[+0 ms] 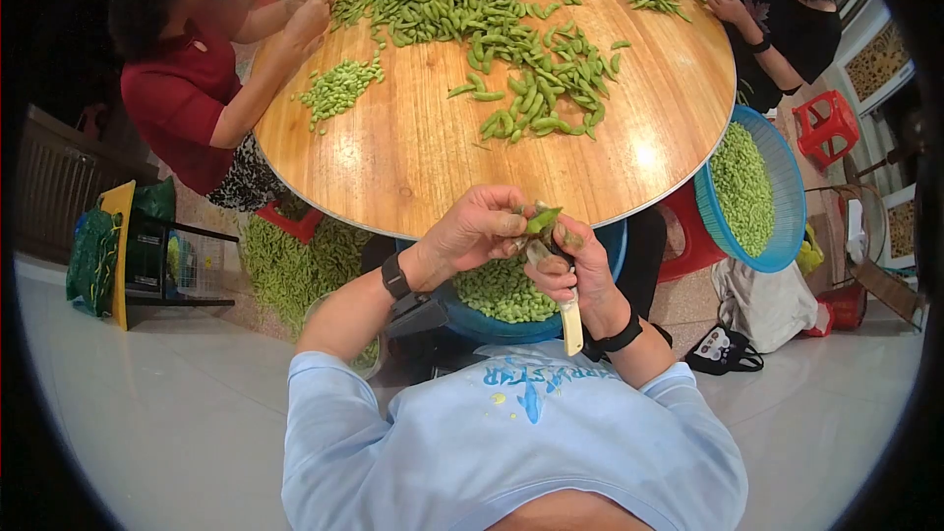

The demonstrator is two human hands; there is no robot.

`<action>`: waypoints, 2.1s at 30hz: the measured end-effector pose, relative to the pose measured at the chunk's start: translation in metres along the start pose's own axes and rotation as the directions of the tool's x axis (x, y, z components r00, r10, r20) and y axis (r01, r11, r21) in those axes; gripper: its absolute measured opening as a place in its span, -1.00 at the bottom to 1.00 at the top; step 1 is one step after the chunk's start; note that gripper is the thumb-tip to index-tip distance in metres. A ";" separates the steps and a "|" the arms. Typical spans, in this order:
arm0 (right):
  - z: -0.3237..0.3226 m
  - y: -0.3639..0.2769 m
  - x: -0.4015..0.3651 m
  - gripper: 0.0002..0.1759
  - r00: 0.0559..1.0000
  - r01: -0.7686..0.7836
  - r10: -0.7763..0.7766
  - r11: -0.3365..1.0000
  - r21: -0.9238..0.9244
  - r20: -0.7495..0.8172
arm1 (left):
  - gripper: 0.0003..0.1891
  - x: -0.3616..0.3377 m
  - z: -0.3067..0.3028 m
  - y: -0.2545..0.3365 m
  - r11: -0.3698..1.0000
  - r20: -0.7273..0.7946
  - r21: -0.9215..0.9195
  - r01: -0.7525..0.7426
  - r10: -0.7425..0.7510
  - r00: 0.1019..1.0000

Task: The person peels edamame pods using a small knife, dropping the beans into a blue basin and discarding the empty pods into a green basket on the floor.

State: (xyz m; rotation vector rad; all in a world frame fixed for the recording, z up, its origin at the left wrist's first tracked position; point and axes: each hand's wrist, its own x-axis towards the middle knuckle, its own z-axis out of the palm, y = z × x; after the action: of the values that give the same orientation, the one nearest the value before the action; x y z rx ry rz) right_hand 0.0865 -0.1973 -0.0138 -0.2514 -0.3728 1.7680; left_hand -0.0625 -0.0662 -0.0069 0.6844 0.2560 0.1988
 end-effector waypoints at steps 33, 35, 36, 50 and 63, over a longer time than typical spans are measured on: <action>-0.011 0.011 0.016 -0.50 0.690 0.099 -0.677 -0.263 -0.960 0.257 | -0.87 -0.012 0.026 -0.015 0.163 0.025 0.974 -0.154 0.603 0.797; -0.013 0.012 0.016 -0.54 0.674 0.098 -0.682 -0.297 -0.950 0.283 | -0.89 -0.014 0.027 -0.016 0.140 0.038 0.979 -0.147 0.585 0.810; -0.014 0.012 0.017 -0.58 0.657 0.101 -0.686 -0.332 -0.938 0.313 | -0.90 -0.015 0.028 -0.017 0.064 0.090 0.985 -0.161 0.602 0.793; -0.005 0.003 0.001 -0.78 0.801 0.108 -0.569 -0.171 -0.979 0.188 | -0.86 -0.026 0.024 -0.015 0.146 0.002 0.986 -0.080 0.471 0.882; -0.008 0.014 -0.007 -0.90 0.873 0.005 -0.455 0.372 -0.928 -0.177 | -0.74 -0.029 0.027 -0.041 0.717 -0.081 0.648 -0.258 0.401 0.912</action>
State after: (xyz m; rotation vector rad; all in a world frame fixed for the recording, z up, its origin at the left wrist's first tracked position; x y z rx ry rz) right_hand 0.0779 -0.2059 -0.0268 -1.2994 -1.0151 0.9758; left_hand -0.0783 -0.1210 -0.0080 1.3885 0.4167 0.5550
